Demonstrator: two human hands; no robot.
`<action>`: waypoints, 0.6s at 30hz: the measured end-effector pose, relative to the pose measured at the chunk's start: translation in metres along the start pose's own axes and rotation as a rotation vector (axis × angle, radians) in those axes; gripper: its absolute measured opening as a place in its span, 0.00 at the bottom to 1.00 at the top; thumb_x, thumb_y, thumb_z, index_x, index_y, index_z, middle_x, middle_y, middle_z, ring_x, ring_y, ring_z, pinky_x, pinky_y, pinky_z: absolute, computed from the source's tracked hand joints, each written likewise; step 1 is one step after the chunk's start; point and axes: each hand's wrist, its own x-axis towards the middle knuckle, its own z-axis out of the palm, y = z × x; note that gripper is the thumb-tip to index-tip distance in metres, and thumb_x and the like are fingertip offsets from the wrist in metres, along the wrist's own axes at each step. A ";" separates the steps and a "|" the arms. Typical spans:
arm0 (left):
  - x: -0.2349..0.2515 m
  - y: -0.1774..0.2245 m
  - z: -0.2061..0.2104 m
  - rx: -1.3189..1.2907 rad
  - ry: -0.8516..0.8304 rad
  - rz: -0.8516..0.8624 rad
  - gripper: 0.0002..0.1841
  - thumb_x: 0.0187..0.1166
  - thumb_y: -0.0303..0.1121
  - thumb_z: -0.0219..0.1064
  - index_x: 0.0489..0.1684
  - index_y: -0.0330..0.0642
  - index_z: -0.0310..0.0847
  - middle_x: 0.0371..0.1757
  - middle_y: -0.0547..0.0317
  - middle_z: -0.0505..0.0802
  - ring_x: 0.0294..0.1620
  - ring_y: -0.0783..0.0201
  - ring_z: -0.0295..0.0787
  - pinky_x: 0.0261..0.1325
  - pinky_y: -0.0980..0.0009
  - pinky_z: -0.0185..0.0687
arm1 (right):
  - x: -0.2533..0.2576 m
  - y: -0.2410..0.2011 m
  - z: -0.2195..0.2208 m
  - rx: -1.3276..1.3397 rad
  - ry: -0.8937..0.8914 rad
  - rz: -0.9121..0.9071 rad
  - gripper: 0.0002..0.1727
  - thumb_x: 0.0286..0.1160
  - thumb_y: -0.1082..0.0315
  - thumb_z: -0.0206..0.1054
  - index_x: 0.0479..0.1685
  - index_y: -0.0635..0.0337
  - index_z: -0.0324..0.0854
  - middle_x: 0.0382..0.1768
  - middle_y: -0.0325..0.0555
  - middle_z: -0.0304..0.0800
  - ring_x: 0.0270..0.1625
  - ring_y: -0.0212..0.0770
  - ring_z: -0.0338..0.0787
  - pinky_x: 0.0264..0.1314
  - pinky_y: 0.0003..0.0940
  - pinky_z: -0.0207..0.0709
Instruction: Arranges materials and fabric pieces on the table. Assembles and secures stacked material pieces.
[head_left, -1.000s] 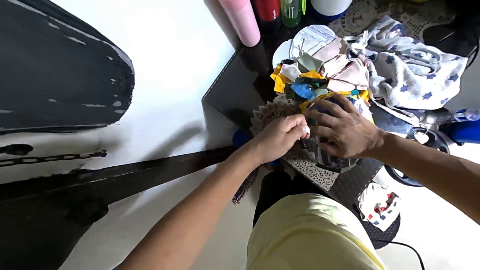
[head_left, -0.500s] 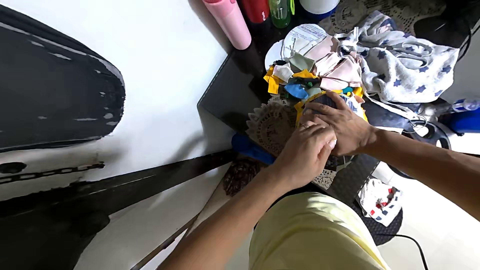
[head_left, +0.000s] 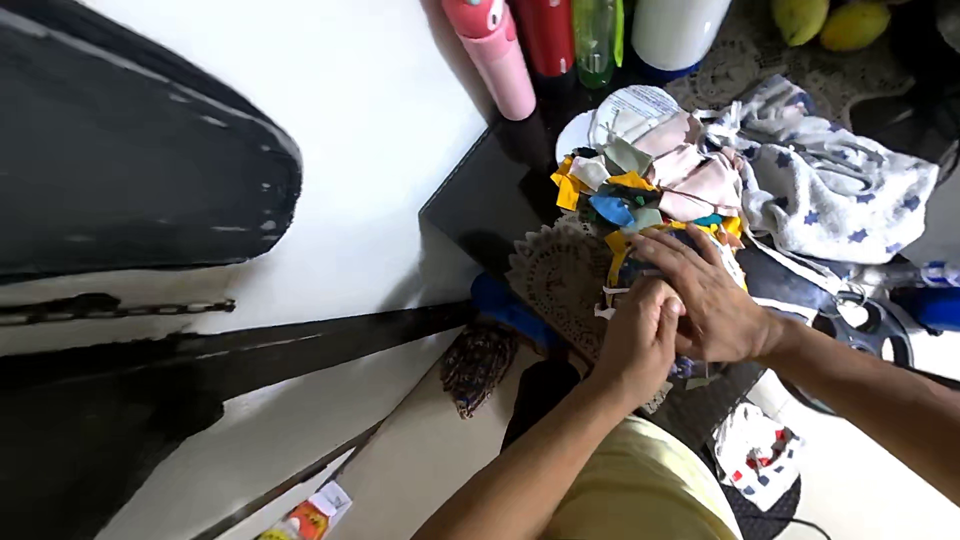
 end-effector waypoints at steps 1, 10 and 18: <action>0.001 0.005 0.001 0.047 -0.003 -0.014 0.15 0.87 0.29 0.52 0.43 0.28 0.84 0.46 0.45 0.89 0.52 0.59 0.87 0.59 0.63 0.82 | 0.001 0.001 -0.002 0.034 -0.013 0.009 0.46 0.70 0.39 0.59 0.82 0.67 0.65 0.80 0.59 0.75 0.88 0.56 0.66 0.89 0.66 0.46; -0.004 0.027 0.019 0.511 0.074 0.102 0.12 0.72 0.19 0.65 0.48 0.29 0.91 0.59 0.39 0.91 0.59 0.47 0.91 0.57 0.61 0.87 | -0.020 -0.008 -0.020 0.081 0.025 0.093 0.25 0.78 0.51 0.62 0.68 0.54 0.71 0.75 0.56 0.78 0.87 0.55 0.66 0.89 0.51 0.58; 0.000 0.025 0.020 0.457 0.060 0.134 0.09 0.76 0.21 0.63 0.44 0.29 0.89 0.52 0.40 0.92 0.50 0.47 0.93 0.50 0.58 0.88 | -0.044 -0.030 -0.024 -0.035 0.096 0.409 0.17 0.75 0.57 0.65 0.51 0.61 0.88 0.59 0.59 0.89 0.65 0.58 0.85 0.65 0.56 0.72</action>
